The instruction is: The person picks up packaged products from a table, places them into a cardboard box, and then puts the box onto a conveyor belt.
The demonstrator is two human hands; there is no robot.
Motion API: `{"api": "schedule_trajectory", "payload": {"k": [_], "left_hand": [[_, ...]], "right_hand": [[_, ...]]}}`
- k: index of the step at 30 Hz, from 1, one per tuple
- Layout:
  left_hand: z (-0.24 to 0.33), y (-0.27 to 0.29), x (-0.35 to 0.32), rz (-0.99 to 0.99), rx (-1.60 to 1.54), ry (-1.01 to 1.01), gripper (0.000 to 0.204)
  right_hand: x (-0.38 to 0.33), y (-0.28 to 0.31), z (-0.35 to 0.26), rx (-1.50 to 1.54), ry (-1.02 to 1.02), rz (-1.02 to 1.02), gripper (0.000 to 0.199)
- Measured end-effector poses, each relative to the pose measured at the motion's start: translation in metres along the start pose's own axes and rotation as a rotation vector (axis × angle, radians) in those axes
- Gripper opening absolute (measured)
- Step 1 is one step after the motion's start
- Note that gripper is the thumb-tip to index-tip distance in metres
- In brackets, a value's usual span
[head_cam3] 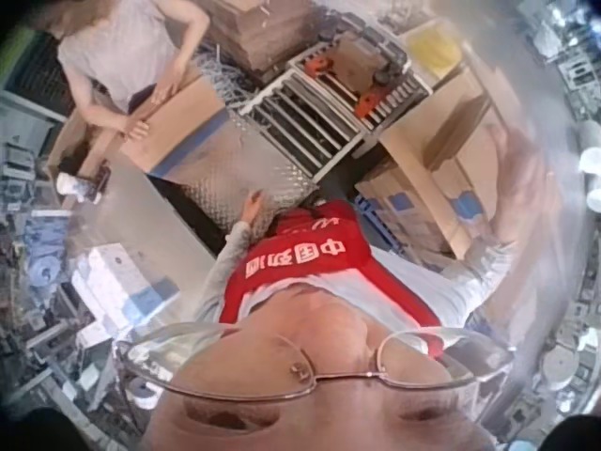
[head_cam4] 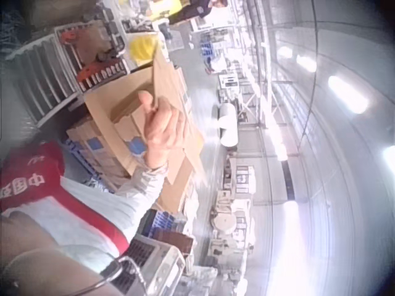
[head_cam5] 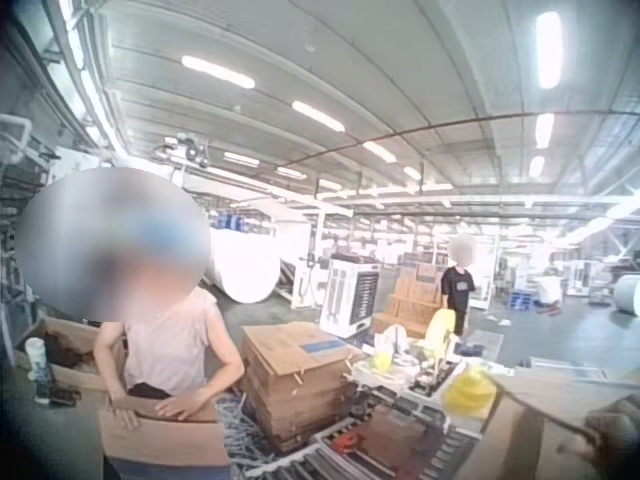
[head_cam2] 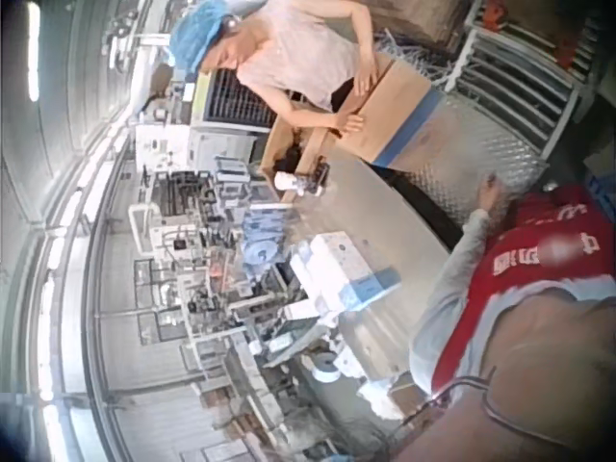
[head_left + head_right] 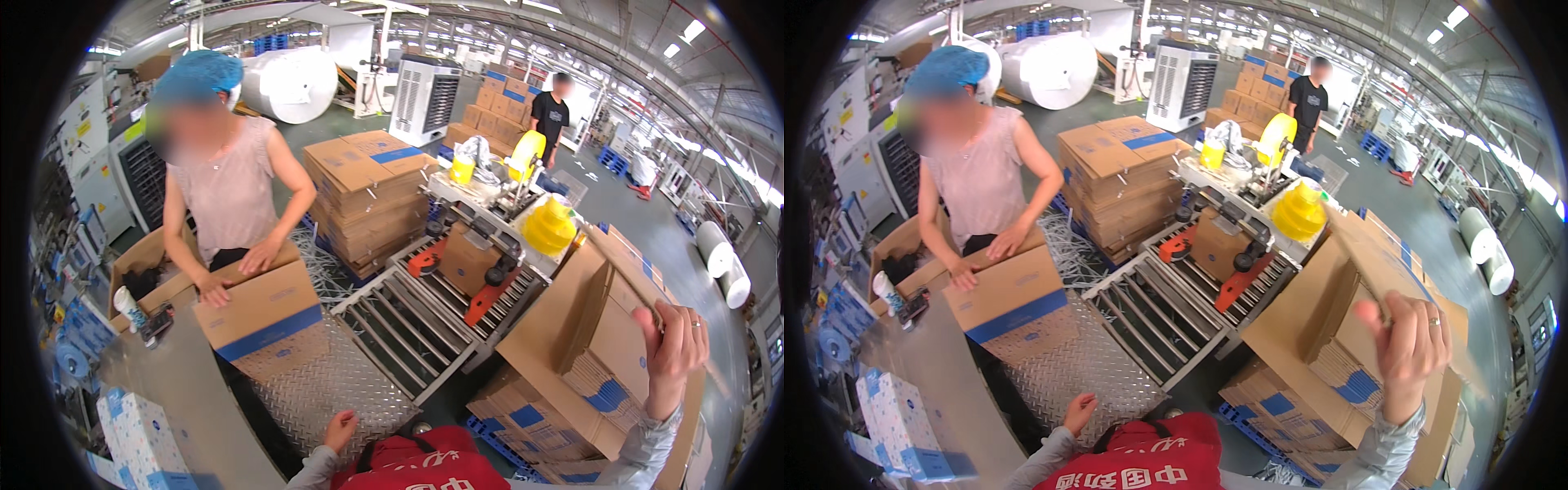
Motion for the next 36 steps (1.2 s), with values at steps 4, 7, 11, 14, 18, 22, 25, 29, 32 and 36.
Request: {"api": "schedule_trajectory", "payload": {"k": [4,7,11,14,18,22,25,29,32,36], "left_hand": [[0.069,-0.046,-0.022,-0.073,-0.451,0.123,0.061],[0.106,-0.05,-0.042,0.119,-0.828,0.125,0.086],[0.216,0.015,-0.118,0.717,-0.905,-0.337,0.095],[0.248,0.04,-0.149,1.09,-0.561,-0.663,0.097],[0.215,0.05,-0.139,1.336,-0.175,-0.654,0.098],[0.209,0.052,-0.131,1.284,-0.117,-0.619,0.099],[0.224,0.049,-0.154,1.223,-0.127,-0.576,0.099],[0.202,0.045,-0.137,1.06,-0.322,-0.62,0.101],[0.21,0.026,-0.163,0.891,-0.323,-0.59,0.105],[0.244,0.017,-0.22,0.112,-0.116,-0.26,0.106]], "right_hand": [[0.068,0.066,-0.052,0.46,0.05,0.185,0.042],[0.066,0.047,-0.043,0.838,-0.065,0.275,0.055],[0.003,-0.08,-0.081,1.552,-0.497,0.309,0.068],[-0.085,-0.189,-0.14,1.861,-1.128,0.333,0.059],[-0.205,-0.305,-0.277,1.4,-1.262,-0.289,0.057],[-0.109,-0.21,-0.277,1.371,-0.051,-0.13,0.039],[-0.113,-0.215,-0.316,1.431,0.416,-0.729,0.069],[-0.098,-0.274,-0.341,1.47,0.591,-0.763,0.076],[-0.072,-0.274,-0.33,1.214,0.624,-0.626,0.068],[-0.045,-0.213,-0.306,1.594,0.71,-1.376,0.07]]}}
Point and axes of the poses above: each hand's wrist, its own x-axis towards the middle knuckle, its own y-axis out of the back of the hand, z = x × y, the point moved 6 cm from there along x, towards the middle knuckle, and after that the axes turned 7 degrees about -x, right-handed, at the moved point
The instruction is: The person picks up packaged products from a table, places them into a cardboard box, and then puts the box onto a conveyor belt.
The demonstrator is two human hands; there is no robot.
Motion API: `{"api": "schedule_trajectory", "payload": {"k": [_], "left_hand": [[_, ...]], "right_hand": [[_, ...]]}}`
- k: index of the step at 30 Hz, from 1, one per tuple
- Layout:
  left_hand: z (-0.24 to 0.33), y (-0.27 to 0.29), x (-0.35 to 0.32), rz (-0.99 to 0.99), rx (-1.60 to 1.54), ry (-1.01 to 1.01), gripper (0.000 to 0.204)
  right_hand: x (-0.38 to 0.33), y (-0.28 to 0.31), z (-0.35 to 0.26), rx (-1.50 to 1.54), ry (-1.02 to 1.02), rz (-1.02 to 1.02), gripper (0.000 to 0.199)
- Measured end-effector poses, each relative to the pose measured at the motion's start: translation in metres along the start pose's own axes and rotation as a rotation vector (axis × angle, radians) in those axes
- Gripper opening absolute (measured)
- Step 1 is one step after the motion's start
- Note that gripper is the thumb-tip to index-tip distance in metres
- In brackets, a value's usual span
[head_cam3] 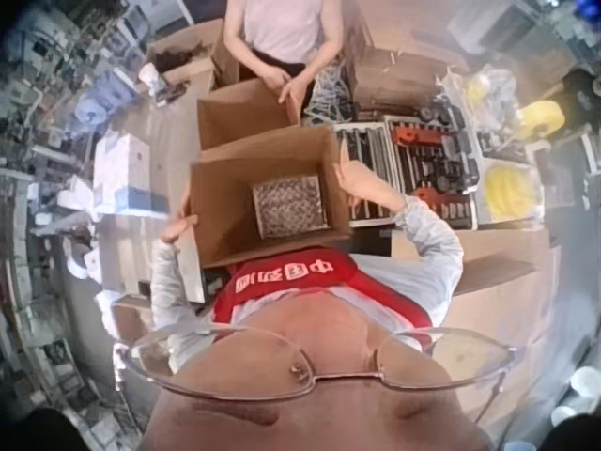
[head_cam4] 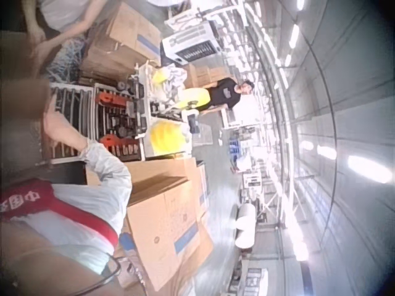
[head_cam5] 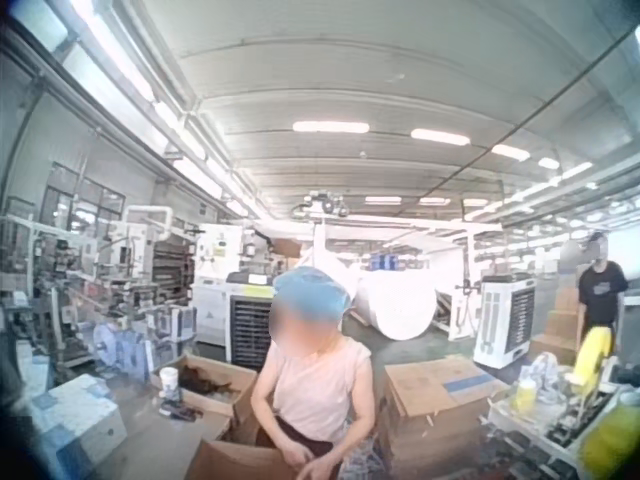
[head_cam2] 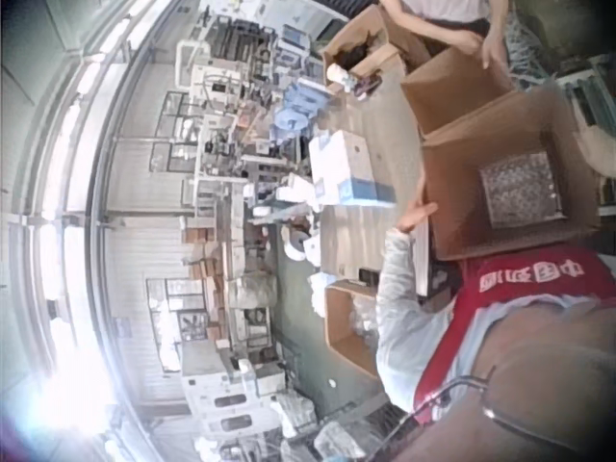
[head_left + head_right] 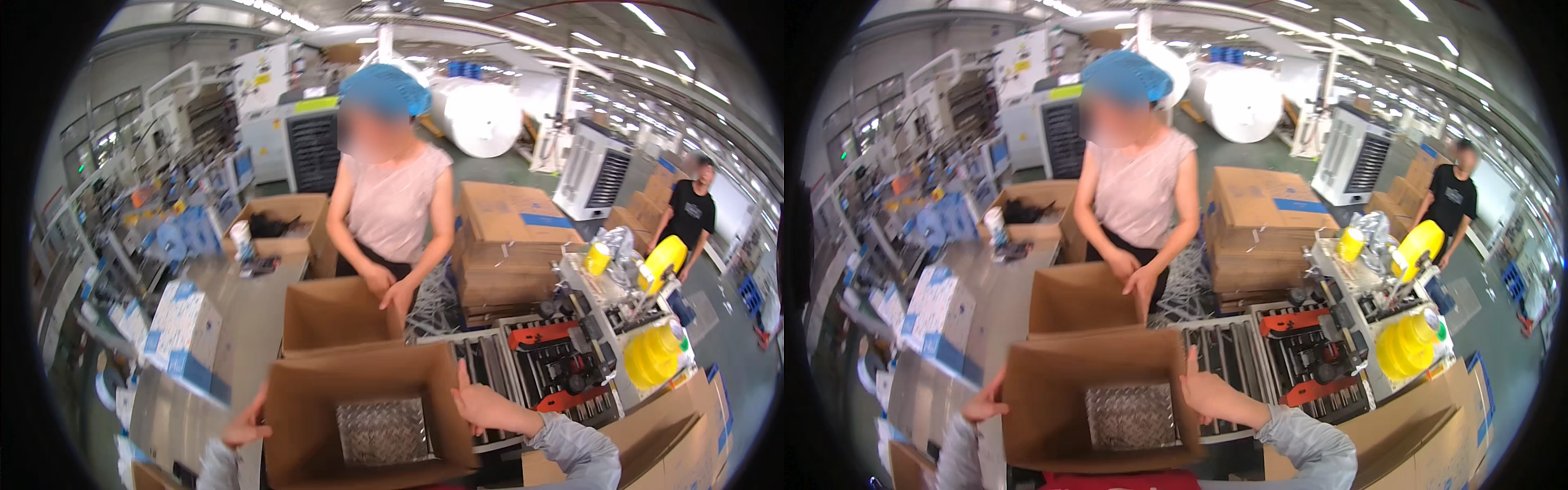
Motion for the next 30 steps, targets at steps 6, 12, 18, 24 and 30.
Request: {"api": "schedule_trajectory", "payload": {"k": [6,12,18,24,30], "left_hand": [[-0.092,-0.08,0.094,-0.273,0.916,0.183,0.109],[-0.14,-0.091,0.104,0.148,1.31,0.471,0.109],[-0.109,-0.121,0.078,-0.338,0.99,0.697,0.096],[-0.031,-0.145,0.067,-0.501,1.156,0.455,0.06],[-0.117,0.029,0.088,0.427,1.306,-0.167,0.067]], "right_hand": [[0.062,-0.115,0.025,-0.165,0.158,0.446,0.082],[0.054,-0.134,0.001,-0.308,0.675,0.726,0.067],[0.054,-0.073,-0.026,-0.67,0.457,0.79,0.079],[0.063,-0.127,0.022,-0.573,0.536,0.426,0.028],[0.104,-0.088,0.047,0.675,0.441,0.698,0.017]]}}
Point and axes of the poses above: each hand's wrist, its own x-axis towards the middle knuckle, its own y-axis out of the back of the hand, z = x × y, the point moved 6 cm from there along x, towards the middle knuckle, and after that the axes turned 7 degrees about -x, right-handed, at the moved point
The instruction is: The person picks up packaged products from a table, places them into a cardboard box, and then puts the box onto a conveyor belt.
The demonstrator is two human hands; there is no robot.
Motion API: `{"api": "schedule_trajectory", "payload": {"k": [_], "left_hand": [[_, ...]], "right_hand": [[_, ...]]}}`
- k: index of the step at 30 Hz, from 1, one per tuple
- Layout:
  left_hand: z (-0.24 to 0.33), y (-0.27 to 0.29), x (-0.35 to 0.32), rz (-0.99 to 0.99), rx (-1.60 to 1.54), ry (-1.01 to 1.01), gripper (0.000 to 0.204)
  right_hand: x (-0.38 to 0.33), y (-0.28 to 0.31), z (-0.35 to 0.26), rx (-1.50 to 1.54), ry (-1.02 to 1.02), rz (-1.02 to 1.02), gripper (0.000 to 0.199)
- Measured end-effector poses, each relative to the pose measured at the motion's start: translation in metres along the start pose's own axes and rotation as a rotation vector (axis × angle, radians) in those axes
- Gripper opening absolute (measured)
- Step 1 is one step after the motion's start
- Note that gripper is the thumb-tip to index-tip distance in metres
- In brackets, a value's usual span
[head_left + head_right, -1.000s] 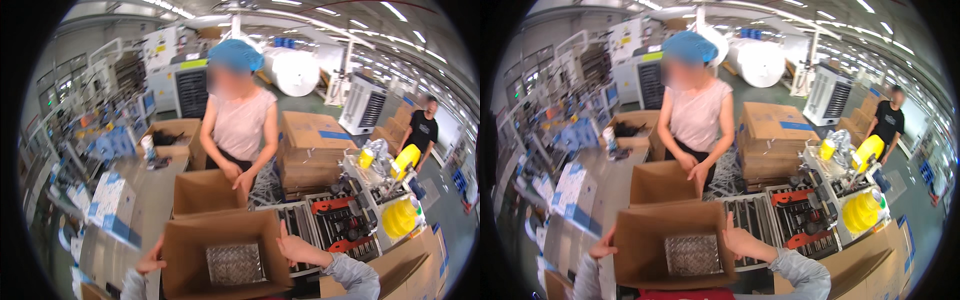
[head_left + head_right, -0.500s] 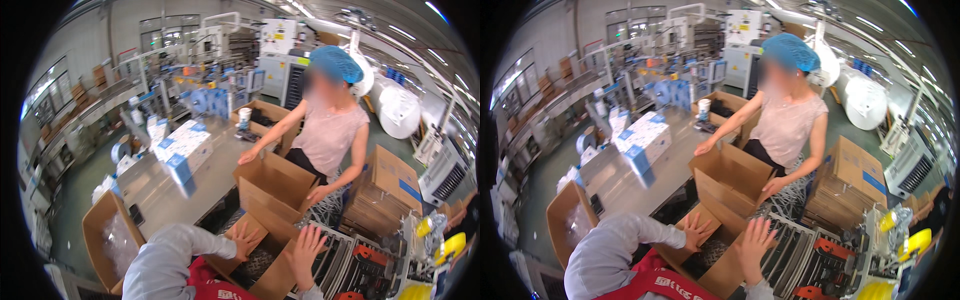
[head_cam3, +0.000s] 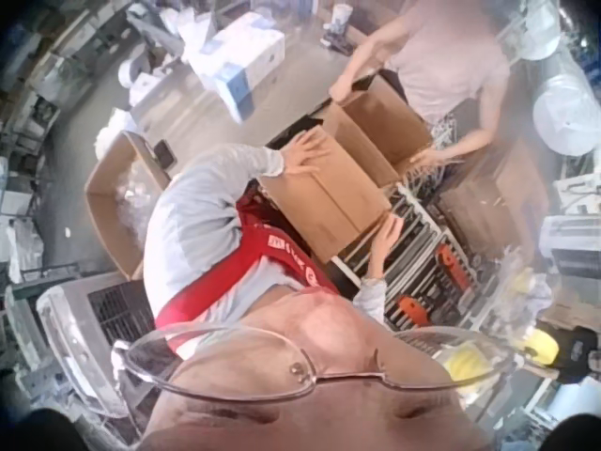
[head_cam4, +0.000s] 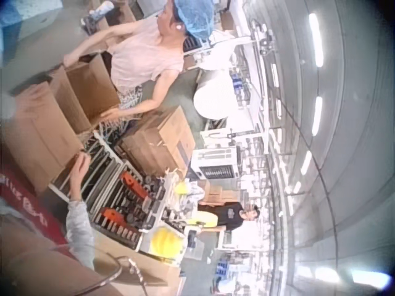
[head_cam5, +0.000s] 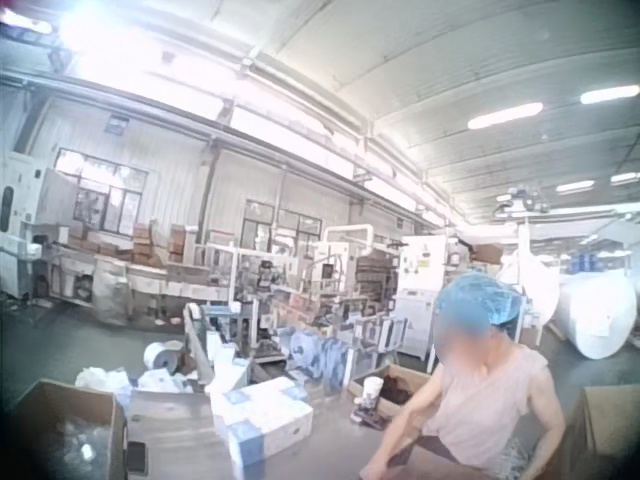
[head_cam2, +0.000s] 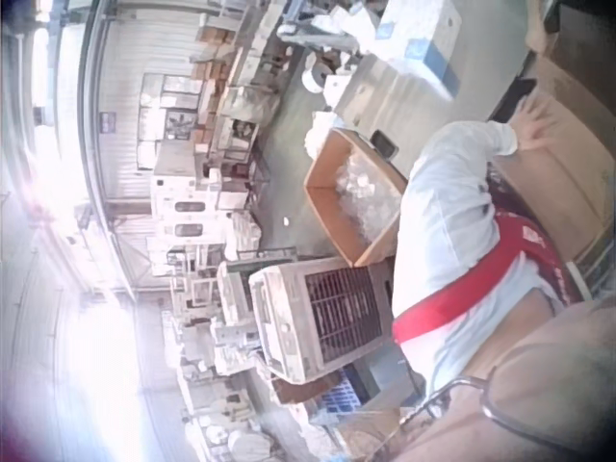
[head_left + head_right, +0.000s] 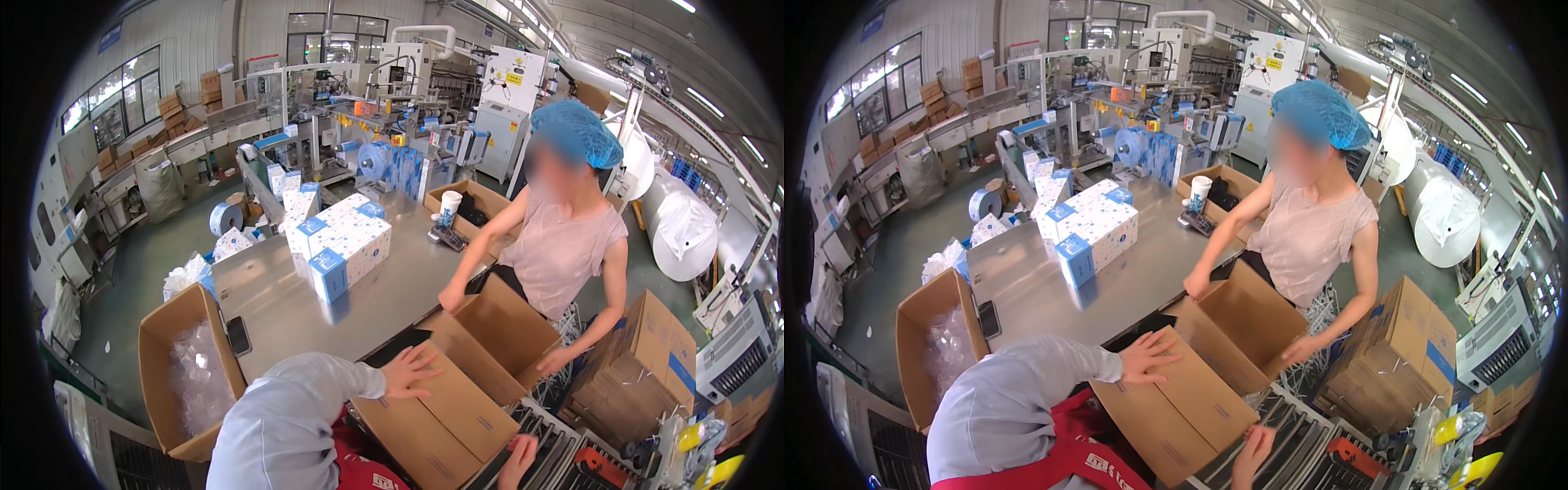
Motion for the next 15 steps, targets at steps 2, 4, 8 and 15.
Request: {"api": "schedule_trajectory", "payload": {"k": [2,4,8,15], "left_hand": [[-0.052,0.002,-0.005,0.011,-0.045,-0.001,0.065],[-0.101,0.015,-0.015,-0.064,-0.033,0.085,0.067],[-0.152,0.007,-0.031,-0.106,-0.191,0.316,0.069],[-0.136,-0.12,-0.063,-0.294,-1.471,0.703,0.093]], "right_hand": [[-0.051,-0.004,0.162,-0.366,-0.121,0.1,0.018],[-0.095,-0.05,0.259,-0.674,-0.301,-0.035,0.023],[-0.101,-0.074,0.234,-0.623,-0.429,-0.2,0.029],[-0.111,0.087,0.009,-0.277,-0.631,0.061,0.041]]}}
Point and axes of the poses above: each hand's wrist, its own x-axis towards the middle knuckle, its own y-axis out of the back of the hand, z = x × y, the point moved 6 cm from there along x, towards the middle knuckle, and after that the axes turned 7 degrees about -x, right-handed, at the moved point
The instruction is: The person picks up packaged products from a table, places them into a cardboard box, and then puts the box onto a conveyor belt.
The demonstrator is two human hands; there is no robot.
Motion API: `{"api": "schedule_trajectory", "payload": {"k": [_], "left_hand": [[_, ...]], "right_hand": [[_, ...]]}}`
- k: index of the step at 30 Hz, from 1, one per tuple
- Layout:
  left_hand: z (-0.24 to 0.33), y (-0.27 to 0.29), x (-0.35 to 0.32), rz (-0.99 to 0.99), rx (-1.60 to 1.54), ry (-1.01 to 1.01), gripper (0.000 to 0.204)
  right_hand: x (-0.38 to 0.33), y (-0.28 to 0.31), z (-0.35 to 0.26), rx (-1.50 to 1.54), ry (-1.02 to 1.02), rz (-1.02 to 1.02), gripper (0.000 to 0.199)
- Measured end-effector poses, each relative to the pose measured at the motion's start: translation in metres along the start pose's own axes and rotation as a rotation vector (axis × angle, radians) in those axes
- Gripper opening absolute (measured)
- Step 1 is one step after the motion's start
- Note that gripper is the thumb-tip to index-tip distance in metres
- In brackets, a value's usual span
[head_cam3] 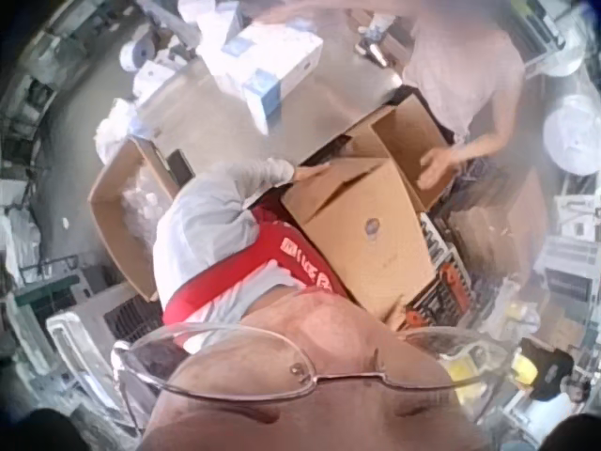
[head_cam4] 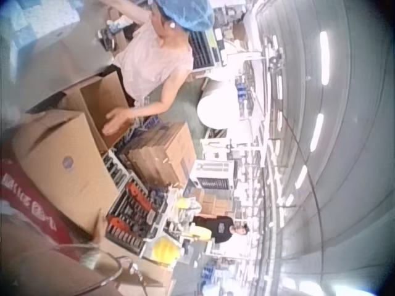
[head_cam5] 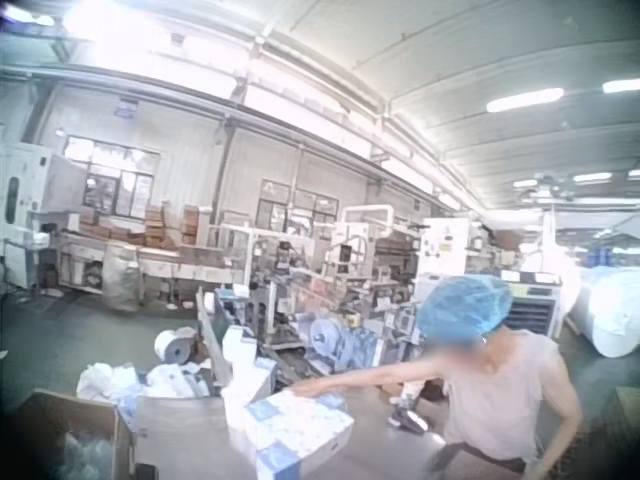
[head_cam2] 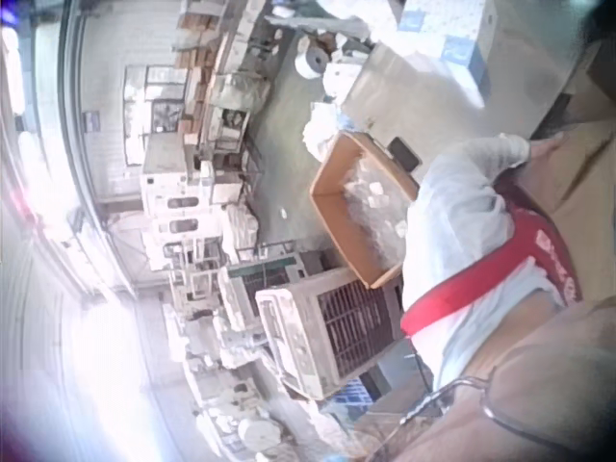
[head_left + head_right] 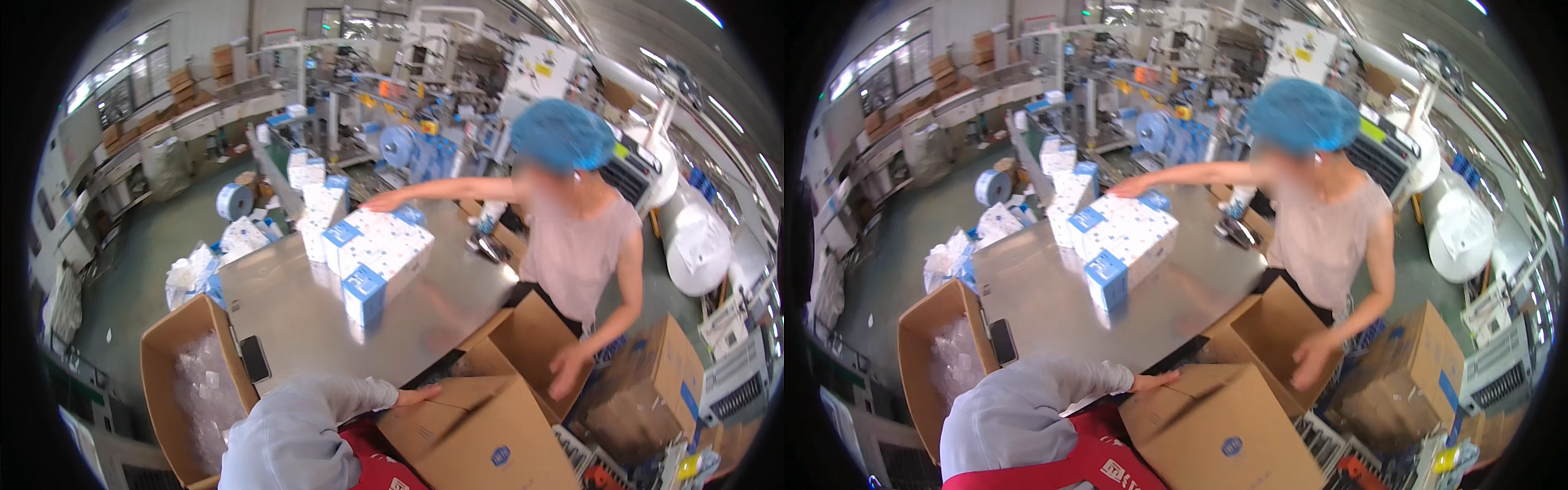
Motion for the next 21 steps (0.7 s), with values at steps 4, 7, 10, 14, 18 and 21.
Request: {"api": "schedule_trajectory", "payload": {"k": [4,7,10,14,18,21], "left_hand": [[0.1,-0.072,-0.078,-0.282,-0.687,0.309,0.073],[-0.002,-0.024,-0.027,-0.237,-0.268,0.305,0.062],[0.032,-0.085,-0.038,-0.149,-0.281,0.435,0.075],[0.055,-0.113,-0.045,0.223,0.282,-0.08,0.087],[0.045,-0.101,-0.05,0.217,0.217,-0.036,0.058],[0.043,-0.093,-0.06,0.146,-0.043,0.116,0.058]], "right_hand": [[-0.066,0.017,-0.129,0.021,-0.044,-0.155,0.04],[-0.073,-0.058,-0.169,-0.569,0.68,-0.212,0.041],[-0.055,-0.209,-0.158,-0.523,0.362,-0.612,0.036],[-0.081,-0.329,-0.12,-0.513,0.364,-0.915,0.064],[-0.053,-0.198,-0.156,-0.915,1.127,-0.198,0.067],[0.03,-0.083,-0.047,-1.696,0.512,0.041,0.091]]}}
Point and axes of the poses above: each hand's wrist, its own x-axis towards the middle knuckle, its own y-axis out of the back of the hand, z = x × y, the point moved 6 cm from there along x, towards the middle knuckle, and after that the axes turned 7 degrees about -x, right-handed, at the moved point
